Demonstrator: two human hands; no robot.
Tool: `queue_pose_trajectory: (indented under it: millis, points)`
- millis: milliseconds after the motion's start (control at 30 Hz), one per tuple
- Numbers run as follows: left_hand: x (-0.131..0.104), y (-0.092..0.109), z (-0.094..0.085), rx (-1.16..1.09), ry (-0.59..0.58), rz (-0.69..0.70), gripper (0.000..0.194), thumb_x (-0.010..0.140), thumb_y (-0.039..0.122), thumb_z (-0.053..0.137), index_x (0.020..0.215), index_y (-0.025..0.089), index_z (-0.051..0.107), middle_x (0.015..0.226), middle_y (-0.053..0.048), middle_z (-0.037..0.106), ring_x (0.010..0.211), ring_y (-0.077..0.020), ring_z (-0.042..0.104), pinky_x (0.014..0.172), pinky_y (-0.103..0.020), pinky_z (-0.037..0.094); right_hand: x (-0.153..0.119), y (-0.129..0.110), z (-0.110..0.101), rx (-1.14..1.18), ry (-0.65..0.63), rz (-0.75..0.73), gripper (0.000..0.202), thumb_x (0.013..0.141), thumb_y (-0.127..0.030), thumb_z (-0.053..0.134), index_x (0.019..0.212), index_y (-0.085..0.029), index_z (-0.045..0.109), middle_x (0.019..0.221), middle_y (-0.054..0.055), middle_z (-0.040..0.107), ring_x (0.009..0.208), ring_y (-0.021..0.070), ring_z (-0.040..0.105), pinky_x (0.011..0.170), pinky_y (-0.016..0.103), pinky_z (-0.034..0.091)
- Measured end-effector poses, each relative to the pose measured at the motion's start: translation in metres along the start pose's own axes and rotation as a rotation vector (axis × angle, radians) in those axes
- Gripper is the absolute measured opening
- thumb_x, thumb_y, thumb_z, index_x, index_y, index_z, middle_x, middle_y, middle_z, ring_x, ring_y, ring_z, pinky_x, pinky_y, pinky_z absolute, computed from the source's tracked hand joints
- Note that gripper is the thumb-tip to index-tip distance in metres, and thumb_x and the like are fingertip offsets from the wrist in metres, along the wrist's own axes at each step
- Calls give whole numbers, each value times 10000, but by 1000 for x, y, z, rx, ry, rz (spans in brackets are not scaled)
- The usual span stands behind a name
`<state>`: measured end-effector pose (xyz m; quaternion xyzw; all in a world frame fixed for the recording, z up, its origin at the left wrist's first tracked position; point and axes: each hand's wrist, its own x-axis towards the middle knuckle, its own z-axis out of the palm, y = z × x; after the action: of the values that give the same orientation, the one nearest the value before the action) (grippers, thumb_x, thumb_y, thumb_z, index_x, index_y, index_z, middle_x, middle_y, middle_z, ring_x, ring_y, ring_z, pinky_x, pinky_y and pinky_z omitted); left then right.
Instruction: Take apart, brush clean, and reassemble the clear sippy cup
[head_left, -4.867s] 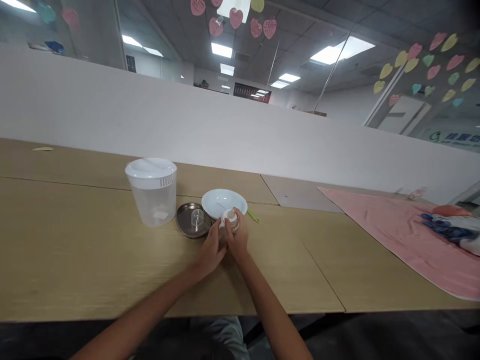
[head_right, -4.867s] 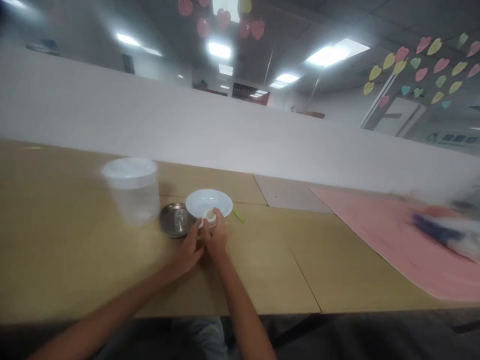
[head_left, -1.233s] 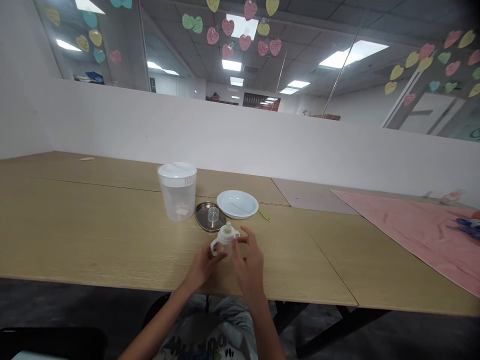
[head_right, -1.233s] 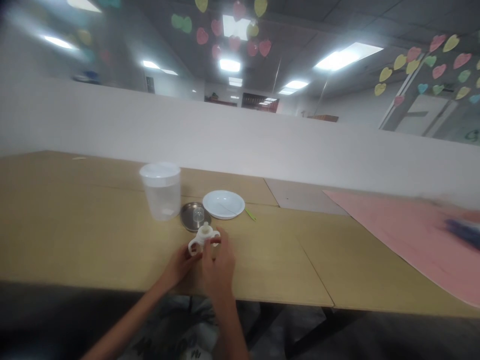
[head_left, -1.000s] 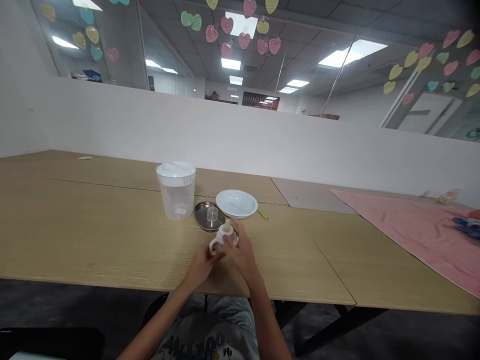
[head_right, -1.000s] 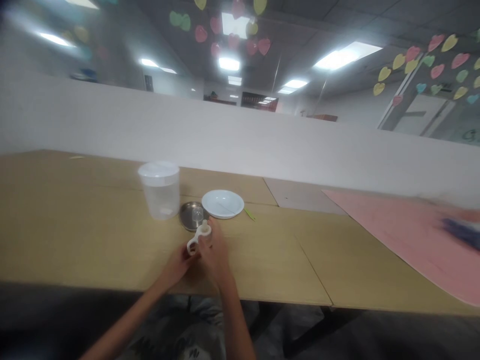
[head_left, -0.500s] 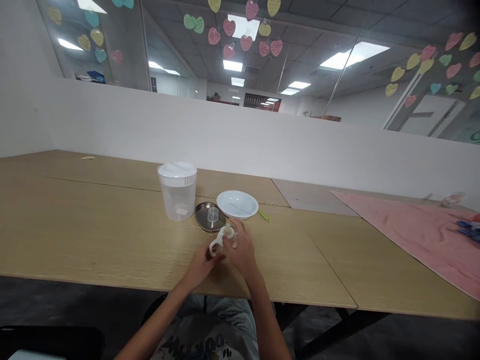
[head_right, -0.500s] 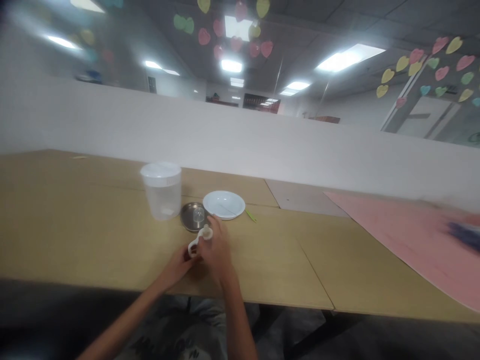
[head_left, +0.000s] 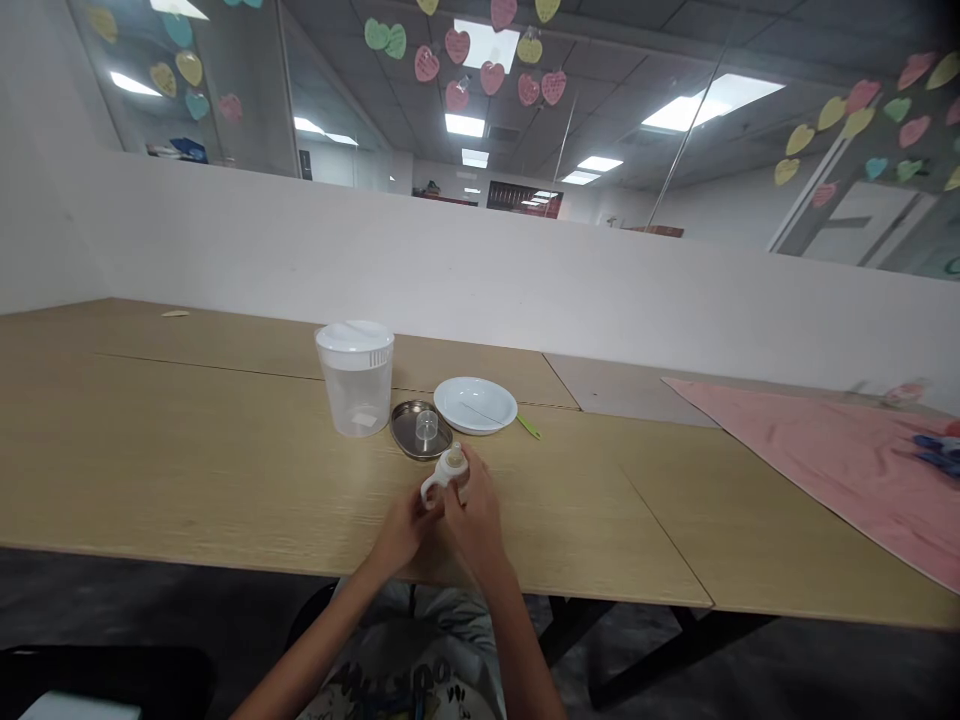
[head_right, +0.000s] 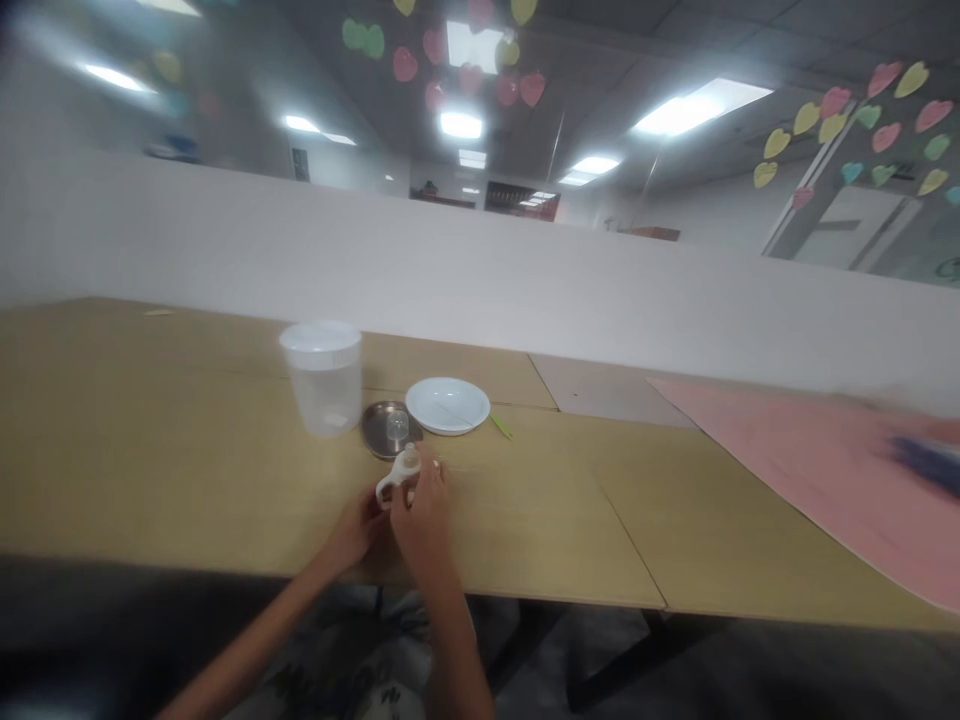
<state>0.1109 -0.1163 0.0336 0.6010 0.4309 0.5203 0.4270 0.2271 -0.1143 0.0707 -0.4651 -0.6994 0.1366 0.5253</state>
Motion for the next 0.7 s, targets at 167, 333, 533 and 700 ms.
queue_pose_trajectory:
  millis: [167, 333, 533, 700]
  points:
    - [2, 3, -1, 80, 13, -17, 375, 735, 363, 614, 1018, 117, 616, 951, -85, 685, 884, -249, 606, 820, -346, 474, 8, 0, -12, 89, -14, 179, 451, 718, -195, 537, 1168, -178, 504, 1091, 78, 597, 1013, 215, 560, 901, 364, 435]
    - [1, 5, 1, 44, 4, -15, 372, 725, 374, 612, 1004, 127, 618, 943, -93, 690, 919, -261, 612, 807, -340, 486, 13, -5, -8, -1, 4, 150, 375, 707, -207, 573, 1079, -169, 607, 960, 74, 545, 922, 207, 540, 855, 332, 432]
    - [1, 5, 2, 117, 62, 10, 363, 712, 356, 595, 1004, 140, 617, 981, -100, 681, 876, -265, 616, 845, -391, 474, 10, -2, 4, -149, 143, 213, 315, 680, -328, 670, 956, -186, 618, 888, 71, 559, 881, 242, 493, 816, 379, 384]
    - [3, 0, 0, 132, 45, 9, 374, 713, 309, 584, 1047, 142, 609, 995, -103, 673, 905, -271, 603, 868, -400, 456, 9, 1, 18, -145, 249, 233, 314, 694, -376, 661, 874, -161, 519, 883, 84, 566, 869, 242, 494, 787, 375, 389]
